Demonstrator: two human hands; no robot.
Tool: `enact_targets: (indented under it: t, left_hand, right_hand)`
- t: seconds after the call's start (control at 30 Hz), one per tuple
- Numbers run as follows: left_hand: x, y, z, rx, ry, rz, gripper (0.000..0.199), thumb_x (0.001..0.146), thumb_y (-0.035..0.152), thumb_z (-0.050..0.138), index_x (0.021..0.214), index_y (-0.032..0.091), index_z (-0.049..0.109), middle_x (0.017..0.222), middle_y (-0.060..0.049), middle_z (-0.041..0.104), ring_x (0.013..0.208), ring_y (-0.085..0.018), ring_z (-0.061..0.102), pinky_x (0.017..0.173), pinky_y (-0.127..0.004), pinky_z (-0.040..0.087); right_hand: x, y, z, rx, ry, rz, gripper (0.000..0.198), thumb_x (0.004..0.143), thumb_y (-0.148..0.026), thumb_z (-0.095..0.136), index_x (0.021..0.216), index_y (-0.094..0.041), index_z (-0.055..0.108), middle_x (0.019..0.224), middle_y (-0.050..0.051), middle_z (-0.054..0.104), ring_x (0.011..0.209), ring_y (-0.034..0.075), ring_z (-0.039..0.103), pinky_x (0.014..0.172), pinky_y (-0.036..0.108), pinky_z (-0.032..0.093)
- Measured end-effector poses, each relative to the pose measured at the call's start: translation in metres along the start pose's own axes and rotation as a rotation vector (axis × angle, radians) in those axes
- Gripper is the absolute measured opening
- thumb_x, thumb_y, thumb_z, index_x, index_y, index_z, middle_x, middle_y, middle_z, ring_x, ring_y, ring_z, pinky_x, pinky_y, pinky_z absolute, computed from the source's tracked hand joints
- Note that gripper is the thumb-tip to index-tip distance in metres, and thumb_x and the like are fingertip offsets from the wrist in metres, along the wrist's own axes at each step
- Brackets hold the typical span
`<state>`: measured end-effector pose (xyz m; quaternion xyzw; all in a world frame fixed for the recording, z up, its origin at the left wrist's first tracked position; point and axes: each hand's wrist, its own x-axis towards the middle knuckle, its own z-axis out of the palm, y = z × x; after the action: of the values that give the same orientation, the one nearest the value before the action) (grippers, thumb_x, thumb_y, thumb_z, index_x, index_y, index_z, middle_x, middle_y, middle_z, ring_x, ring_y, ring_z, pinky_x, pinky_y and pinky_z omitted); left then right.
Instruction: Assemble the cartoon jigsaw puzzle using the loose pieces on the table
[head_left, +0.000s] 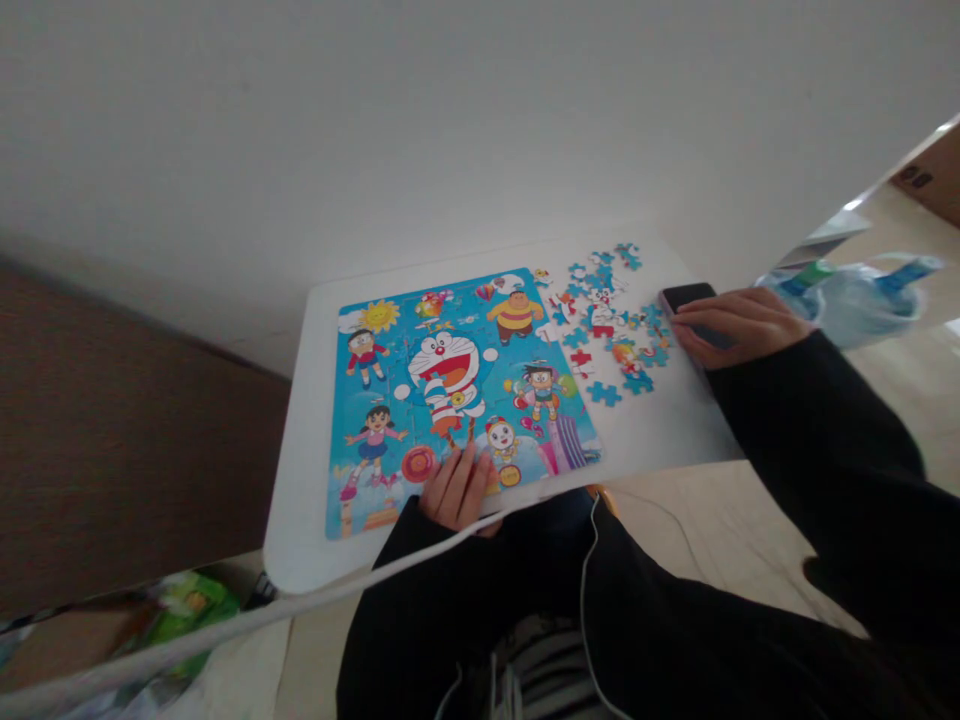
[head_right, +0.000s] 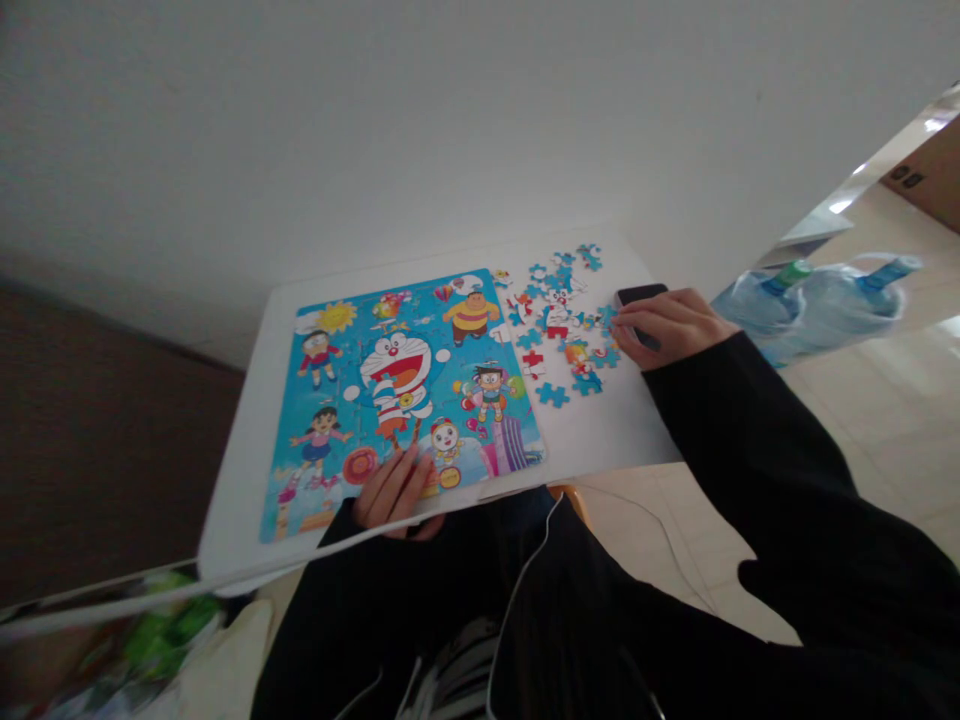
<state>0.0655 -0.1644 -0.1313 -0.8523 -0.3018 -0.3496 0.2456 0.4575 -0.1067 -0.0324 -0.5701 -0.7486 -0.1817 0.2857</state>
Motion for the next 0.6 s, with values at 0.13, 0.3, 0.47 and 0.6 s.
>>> enact_targets:
  t: [0.13, 0.3, 0.47, 0.6]
  left_hand:
    - [0.004, 0.001, -0.004, 0.015, -0.017, -0.005, 0.050, 0.086, 0.041, 0.045, 0.124, 0.010, 0.056, 0.097, -0.014, 0.072, 0.091, -0.025, 0.067, 0.086, -0.034, 0.046]
    - [0.008, -0.003, -0.017, 0.045, -0.033, 0.056, 0.042, 0.084, 0.036, 0.049, 0.115, 0.012, 0.061, 0.088, -0.011, 0.073, 0.081, -0.024, 0.069, 0.087, -0.035, 0.045]
    - [0.001, -0.005, -0.033, 0.067, -0.082, 0.031, 0.036, 0.083, 0.034, 0.053, 0.111, 0.013, 0.063, 0.084, -0.009, 0.074, 0.076, -0.022, 0.068, 0.085, -0.034, 0.045]
    - [-0.001, -0.004, -0.038, 0.105, -0.088, 0.032, 0.030, 0.084, 0.033, 0.052, 0.103, 0.014, 0.066, 0.086, -0.008, 0.074, 0.076, -0.021, 0.068, 0.085, -0.034, 0.044]
  right_hand:
    - [-0.009, 0.056, 0.014, -0.022, -0.158, -0.062, 0.030, 0.083, -0.047, 0.058, 0.086, -0.023, 0.075, 0.090, 0.009, 0.072, 0.081, 0.025, 0.063, 0.078, 0.041, 0.051]
    - [-0.013, 0.052, 0.033, -0.038, -0.270, -0.057, 0.031, 0.081, -0.047, 0.063, 0.087, -0.018, 0.074, 0.122, 0.011, 0.061, 0.120, 0.034, 0.047, 0.095, 0.047, 0.043]
    - [-0.017, 0.053, 0.050, -0.119, -0.260, 0.006, 0.035, 0.077, -0.053, 0.066, 0.085, -0.020, 0.075, 0.124, 0.011, 0.060, 0.119, 0.034, 0.045, 0.092, 0.044, 0.040]
    - [-0.011, 0.075, 0.067, -0.156, -0.321, 0.044, 0.043, 0.065, -0.062, 0.071, 0.077, -0.021, 0.077, 0.114, 0.013, 0.065, 0.105, 0.031, 0.052, 0.079, 0.039, 0.042]
